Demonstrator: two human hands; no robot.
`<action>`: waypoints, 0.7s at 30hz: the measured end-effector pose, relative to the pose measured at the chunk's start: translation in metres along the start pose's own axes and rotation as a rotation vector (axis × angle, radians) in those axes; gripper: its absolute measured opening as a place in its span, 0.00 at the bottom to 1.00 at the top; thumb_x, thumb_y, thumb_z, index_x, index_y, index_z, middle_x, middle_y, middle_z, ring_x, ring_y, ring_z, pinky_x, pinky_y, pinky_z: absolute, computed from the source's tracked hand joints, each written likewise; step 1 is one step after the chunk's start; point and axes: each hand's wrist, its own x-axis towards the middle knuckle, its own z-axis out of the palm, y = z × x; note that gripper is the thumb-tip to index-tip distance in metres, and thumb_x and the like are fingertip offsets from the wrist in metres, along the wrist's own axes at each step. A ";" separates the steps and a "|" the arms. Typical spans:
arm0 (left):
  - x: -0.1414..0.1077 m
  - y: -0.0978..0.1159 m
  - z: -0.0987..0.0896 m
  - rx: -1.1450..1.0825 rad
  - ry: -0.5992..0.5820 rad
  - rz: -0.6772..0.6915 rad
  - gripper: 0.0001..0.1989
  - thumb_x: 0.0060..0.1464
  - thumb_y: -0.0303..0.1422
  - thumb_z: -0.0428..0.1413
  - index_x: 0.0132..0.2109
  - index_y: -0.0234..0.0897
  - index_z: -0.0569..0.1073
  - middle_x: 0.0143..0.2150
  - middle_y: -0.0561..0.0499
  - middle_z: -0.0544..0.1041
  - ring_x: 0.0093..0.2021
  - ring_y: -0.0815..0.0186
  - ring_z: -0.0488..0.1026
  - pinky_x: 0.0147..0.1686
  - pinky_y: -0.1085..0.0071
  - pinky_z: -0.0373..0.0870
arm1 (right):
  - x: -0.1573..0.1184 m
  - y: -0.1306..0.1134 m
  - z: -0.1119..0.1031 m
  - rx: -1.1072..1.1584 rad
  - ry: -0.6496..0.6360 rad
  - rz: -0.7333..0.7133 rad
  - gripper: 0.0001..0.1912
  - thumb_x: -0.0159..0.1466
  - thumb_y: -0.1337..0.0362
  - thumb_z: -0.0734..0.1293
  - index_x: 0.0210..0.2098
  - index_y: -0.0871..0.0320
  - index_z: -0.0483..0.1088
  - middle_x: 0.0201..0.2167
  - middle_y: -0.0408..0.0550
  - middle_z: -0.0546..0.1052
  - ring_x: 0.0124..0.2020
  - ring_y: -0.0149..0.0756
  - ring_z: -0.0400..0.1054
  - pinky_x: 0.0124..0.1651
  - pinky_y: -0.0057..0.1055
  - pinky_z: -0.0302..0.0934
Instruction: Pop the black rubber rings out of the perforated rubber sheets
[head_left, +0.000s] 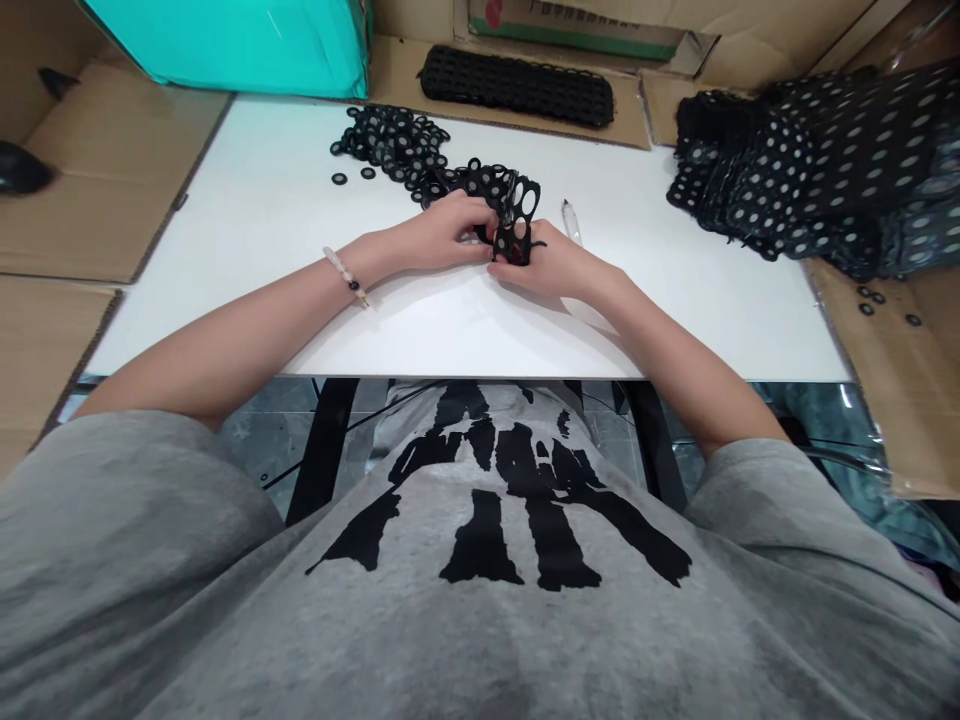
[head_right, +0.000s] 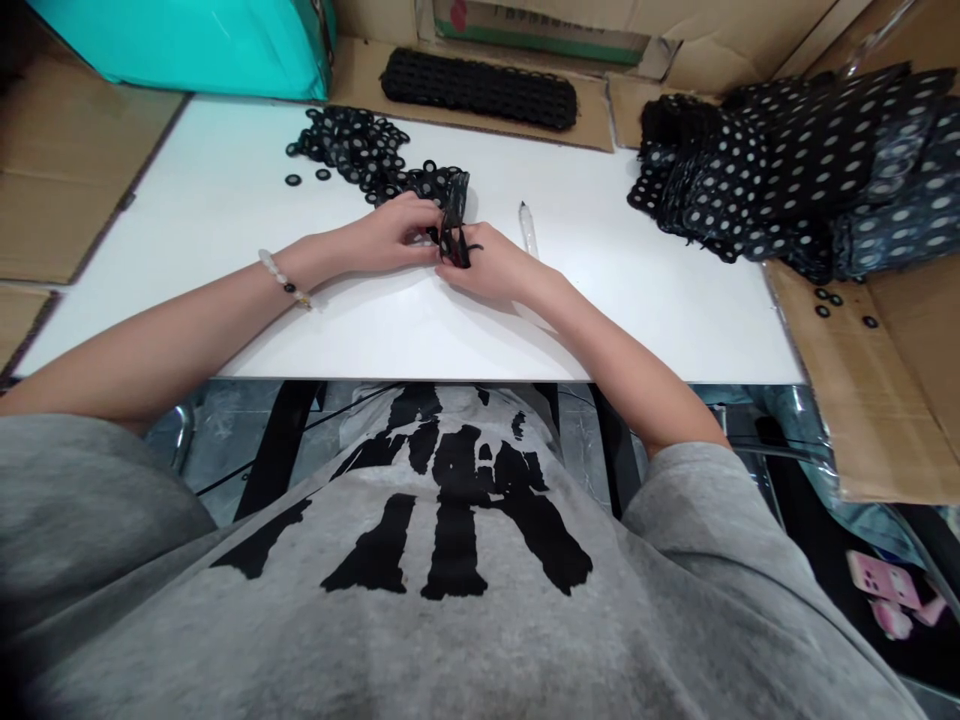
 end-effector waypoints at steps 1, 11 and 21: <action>0.000 -0.001 0.001 -0.004 0.008 -0.001 0.16 0.70 0.52 0.65 0.46 0.46 0.79 0.42 0.45 0.82 0.56 0.45 0.80 0.67 0.47 0.71 | 0.000 0.000 0.000 0.003 0.000 0.000 0.15 0.72 0.60 0.79 0.38 0.50 0.70 0.35 0.48 0.73 0.45 0.50 0.73 0.61 0.53 0.80; -0.001 0.002 0.001 -0.018 0.035 0.001 0.20 0.71 0.57 0.66 0.46 0.46 0.81 0.39 0.47 0.81 0.51 0.47 0.80 0.66 0.49 0.72 | 0.000 0.000 0.001 0.034 0.003 0.007 0.14 0.72 0.60 0.78 0.38 0.50 0.69 0.34 0.47 0.74 0.43 0.49 0.71 0.57 0.50 0.78; -0.002 -0.003 0.001 -0.010 0.028 0.010 0.16 0.70 0.53 0.65 0.46 0.45 0.81 0.40 0.47 0.81 0.51 0.48 0.79 0.66 0.49 0.70 | 0.001 -0.003 0.002 0.051 0.012 -0.009 0.15 0.72 0.60 0.77 0.36 0.50 0.68 0.32 0.43 0.73 0.39 0.44 0.69 0.53 0.44 0.74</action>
